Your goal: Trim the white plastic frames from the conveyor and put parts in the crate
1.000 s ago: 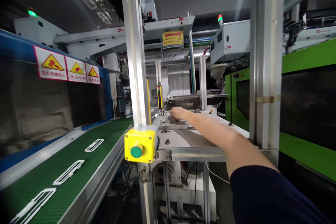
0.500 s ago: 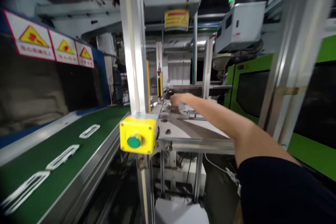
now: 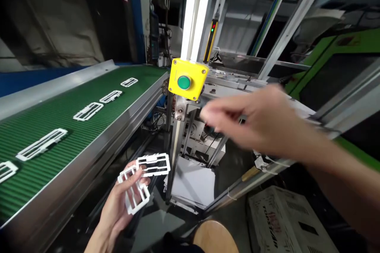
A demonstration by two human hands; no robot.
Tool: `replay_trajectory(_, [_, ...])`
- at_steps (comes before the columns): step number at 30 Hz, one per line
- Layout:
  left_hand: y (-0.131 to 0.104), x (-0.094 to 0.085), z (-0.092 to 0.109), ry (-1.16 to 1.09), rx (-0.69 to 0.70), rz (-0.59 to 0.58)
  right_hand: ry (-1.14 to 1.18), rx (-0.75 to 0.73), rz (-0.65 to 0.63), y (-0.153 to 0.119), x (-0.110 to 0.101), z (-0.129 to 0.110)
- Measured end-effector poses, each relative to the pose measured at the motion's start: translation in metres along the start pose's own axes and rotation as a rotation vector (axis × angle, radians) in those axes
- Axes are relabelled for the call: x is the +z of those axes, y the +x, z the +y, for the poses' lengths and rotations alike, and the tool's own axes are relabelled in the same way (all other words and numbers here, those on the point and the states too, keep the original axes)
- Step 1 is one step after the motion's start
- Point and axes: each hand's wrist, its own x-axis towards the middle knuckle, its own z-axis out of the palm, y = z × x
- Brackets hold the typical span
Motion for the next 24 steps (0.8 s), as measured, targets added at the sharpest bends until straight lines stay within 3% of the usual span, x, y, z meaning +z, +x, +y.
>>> replay_trajectory(2, [-0.004,0.012,0.0,0.012,0.029,-0.05,-0.042,-0.111,-0.138,-0.02,0.018,-0.011])
replay_trajectory(4, [-0.006,0.024,0.003,0.058,0.026,-0.096,-0.055,-0.209,-0.122,-0.031,0.03,-0.017])
replay_trajectory(6, [-0.006,0.038,0.009,0.107,-0.034,-0.122,-0.011,-0.324,-0.171,-0.037,0.036,-0.024])
replay_trajectory(8, [-0.006,0.052,0.016,0.134,-0.113,-0.119,0.041,-0.411,-0.301,-0.042,0.037,-0.033])
replay_trajectory(11, [-0.008,0.068,0.021,0.154,-0.171,-0.156,0.024,-0.427,-0.358,-0.045,0.037,-0.04])
replay_trajectory(14, [-0.014,0.072,0.021,0.219,-0.131,-0.328,0.016,-0.346,-0.326,-0.043,0.034,-0.034])
replay_trajectory(17, [-0.017,0.07,0.023,0.487,-0.012,-0.468,0.184,-0.095,-0.346,-0.033,0.03,-0.019])
replay_trajectory(21, [-0.018,0.072,0.029,0.819,0.143,-0.472,0.523,0.231,-0.508,-0.018,0.031,-0.001])
replay_trajectory(22, [-0.018,0.074,0.03,0.828,0.136,-0.462,0.516,0.25,-0.509,-0.016,0.032,0.0])
replay_trajectory(24, [-0.018,0.079,0.027,0.772,0.114,-0.399,0.321,0.202,-0.376,-0.019,0.035,-0.003])
